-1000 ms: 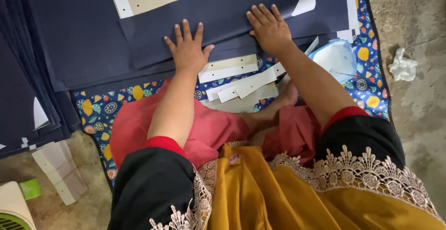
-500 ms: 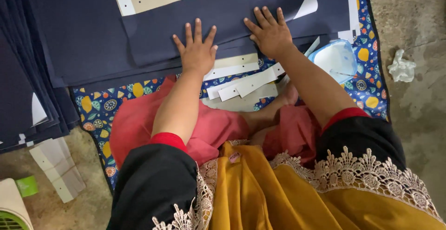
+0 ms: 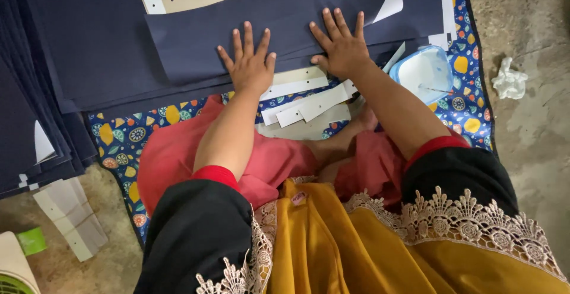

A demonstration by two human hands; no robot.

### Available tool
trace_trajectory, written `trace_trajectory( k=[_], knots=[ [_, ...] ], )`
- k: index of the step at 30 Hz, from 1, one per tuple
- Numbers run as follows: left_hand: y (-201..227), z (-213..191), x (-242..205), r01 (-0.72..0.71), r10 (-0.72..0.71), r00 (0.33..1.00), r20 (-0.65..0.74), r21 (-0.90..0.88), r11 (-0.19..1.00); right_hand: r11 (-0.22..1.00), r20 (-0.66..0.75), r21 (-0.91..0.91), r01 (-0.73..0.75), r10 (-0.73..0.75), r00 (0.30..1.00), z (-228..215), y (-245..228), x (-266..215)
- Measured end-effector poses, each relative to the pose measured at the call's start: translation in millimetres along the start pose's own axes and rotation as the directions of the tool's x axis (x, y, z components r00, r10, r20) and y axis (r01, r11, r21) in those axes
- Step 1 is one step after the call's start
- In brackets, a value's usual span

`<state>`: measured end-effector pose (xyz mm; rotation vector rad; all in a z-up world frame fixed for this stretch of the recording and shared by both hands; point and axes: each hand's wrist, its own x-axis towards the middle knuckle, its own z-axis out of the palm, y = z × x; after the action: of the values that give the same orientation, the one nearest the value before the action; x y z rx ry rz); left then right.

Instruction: The person sits on a mat and assembles paper products by applying a white paste to small rectangular inserts and adhering them to the edges of large dark blue sheets. They then fold the sheets over the inserts to secure them, repeating the process for multiple units.

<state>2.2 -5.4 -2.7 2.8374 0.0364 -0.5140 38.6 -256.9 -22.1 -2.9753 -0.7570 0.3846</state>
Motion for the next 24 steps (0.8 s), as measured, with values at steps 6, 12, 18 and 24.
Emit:
trace_trajectory(
  k=[6,12,18,24],
  knots=[
    [-1.6,8.4,4.8,-0.019,0.018,0.999,-0.050,-0.009,1.000,0.996,0.199,-0.017,-0.085,0.086,0.976,-11.7,-42.9,6.6],
    [1.4,1.5,3.1,-0.006,0.006,0.999,-0.039,0.006,1.000,0.987,0.083,0.113,0.111,-0.120,0.989,-3.5,-22.6,1.4],
    [2.2,0.8,1.3,-0.004,0.004,1.000,0.001,0.026,1.000,0.949,0.180,0.172,-0.265,0.234,0.955,-21.6,30.8,-22.4],
    [-0.7,9.6,4.5,0.005,-0.005,0.999,-0.031,0.003,1.000,0.828,0.081,0.192,-0.527,0.521,0.849,21.5,80.0,-16.4]
  ],
)
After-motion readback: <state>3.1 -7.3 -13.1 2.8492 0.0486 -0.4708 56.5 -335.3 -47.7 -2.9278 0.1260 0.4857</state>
